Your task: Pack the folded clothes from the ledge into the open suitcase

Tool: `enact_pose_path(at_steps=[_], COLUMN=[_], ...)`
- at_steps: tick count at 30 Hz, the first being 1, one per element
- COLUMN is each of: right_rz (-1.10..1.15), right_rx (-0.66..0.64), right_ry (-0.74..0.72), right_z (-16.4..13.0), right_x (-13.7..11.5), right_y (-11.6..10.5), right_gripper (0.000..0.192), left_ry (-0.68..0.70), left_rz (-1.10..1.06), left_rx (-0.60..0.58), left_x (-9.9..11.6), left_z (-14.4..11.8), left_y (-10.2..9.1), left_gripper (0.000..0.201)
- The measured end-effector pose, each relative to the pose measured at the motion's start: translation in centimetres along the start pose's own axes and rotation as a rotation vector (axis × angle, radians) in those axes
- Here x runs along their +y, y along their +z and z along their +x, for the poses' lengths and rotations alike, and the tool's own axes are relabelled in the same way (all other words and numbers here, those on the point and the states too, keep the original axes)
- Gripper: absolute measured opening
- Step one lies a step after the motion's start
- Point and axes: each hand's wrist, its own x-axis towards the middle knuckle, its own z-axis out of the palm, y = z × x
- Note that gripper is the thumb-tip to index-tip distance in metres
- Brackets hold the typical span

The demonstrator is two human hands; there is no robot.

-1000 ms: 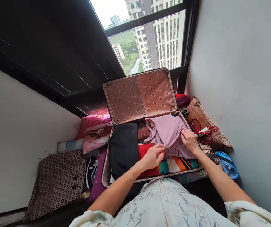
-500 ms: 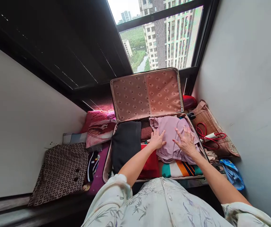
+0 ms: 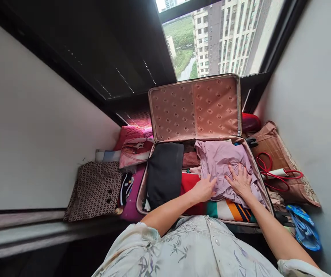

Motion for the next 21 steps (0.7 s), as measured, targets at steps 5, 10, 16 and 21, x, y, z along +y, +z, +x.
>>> enact_pose_path(at_steps=[5, 10, 16, 21], right_rz=[-0.055, -0.038, 0.060, 0.066], right_rx=[-0.056, 0.076, 0.036, -0.277], right_ry=[0.002, -0.098, -0.288, -0.218], right_z=[0.2, 1.8, 3.3, 4.4], right_x=[0.2, -4.7, -13.3, -12.7], right_y=[-0.8, -5.1, -4.2, 1.4], right_gripper=[0.063, 0.064, 0.060, 0.071], left_ry=[0.163, 0.131, 0.040, -0.493], left_rz=[-0.345, -0.522, -0.694, -1.096], left_rx=[-0.063, 0.095, 0.343, 0.839], left_x=[-0.3, -2.9, -8.0, -21.2], left_z=[-5.3, -9.8, -14.7, -22.0], left_y=[1.0, 1.6, 3.0, 4.7], left_gripper=[0.052, 0.040, 0.032, 0.035])
